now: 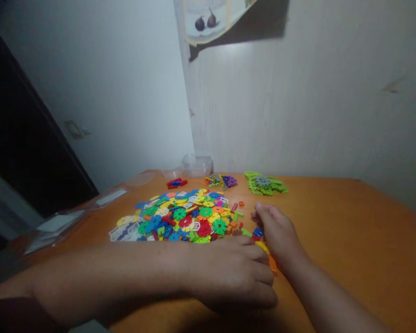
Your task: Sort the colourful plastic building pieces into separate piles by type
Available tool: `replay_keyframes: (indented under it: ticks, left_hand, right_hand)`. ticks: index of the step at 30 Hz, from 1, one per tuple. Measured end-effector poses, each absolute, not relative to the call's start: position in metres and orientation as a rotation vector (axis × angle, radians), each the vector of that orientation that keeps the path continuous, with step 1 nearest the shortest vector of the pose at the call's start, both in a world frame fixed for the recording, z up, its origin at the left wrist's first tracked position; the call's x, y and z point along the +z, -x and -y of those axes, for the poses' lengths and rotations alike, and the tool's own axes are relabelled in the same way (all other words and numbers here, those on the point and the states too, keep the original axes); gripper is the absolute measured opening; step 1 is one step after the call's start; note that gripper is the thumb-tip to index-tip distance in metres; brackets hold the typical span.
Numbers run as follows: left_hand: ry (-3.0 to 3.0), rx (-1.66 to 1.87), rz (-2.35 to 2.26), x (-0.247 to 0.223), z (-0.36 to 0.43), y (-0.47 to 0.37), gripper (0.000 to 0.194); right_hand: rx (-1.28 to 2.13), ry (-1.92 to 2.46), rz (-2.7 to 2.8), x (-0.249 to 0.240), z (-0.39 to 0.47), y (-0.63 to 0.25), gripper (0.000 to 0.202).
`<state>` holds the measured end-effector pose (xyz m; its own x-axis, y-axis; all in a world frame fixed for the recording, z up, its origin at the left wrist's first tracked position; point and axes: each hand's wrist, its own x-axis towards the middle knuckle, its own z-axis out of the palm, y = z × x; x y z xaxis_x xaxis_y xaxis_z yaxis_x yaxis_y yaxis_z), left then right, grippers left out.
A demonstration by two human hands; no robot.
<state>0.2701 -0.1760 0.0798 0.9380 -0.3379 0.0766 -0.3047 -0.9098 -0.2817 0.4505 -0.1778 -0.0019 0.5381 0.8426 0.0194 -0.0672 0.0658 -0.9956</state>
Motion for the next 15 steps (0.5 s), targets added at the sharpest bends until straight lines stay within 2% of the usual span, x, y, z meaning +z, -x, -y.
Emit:
replay_keyframes:
  ticks: [4, 8, 11, 15]
  left_hand:
    - [2.916, -0.201, -0.448, 0.087, 0.175, -0.268, 0.021]
    - [3.118, -0.381, -0.273, 0.102, 0.149, -0.257, 0.029]
    - [3.2, -0.558, 0.022, 0.106, 0.1, -0.241, 0.03]
    - [3.092, -0.748, 0.704, 0.098, 0.016, -0.208, 0.029]
  right_hand:
    - [0.776, 1.327, 0.776, 0.001, 0.179, -0.45, 0.038]
    - [0.714, 1.414, 0.845, 0.005, 0.181, -0.45, 0.041]
    - [0.729, 1.44, 0.844, 0.0, 0.18, -0.453, 0.047]
    - [0.788, 1.438, 0.781, -0.01, 0.177, -0.458, 0.053]
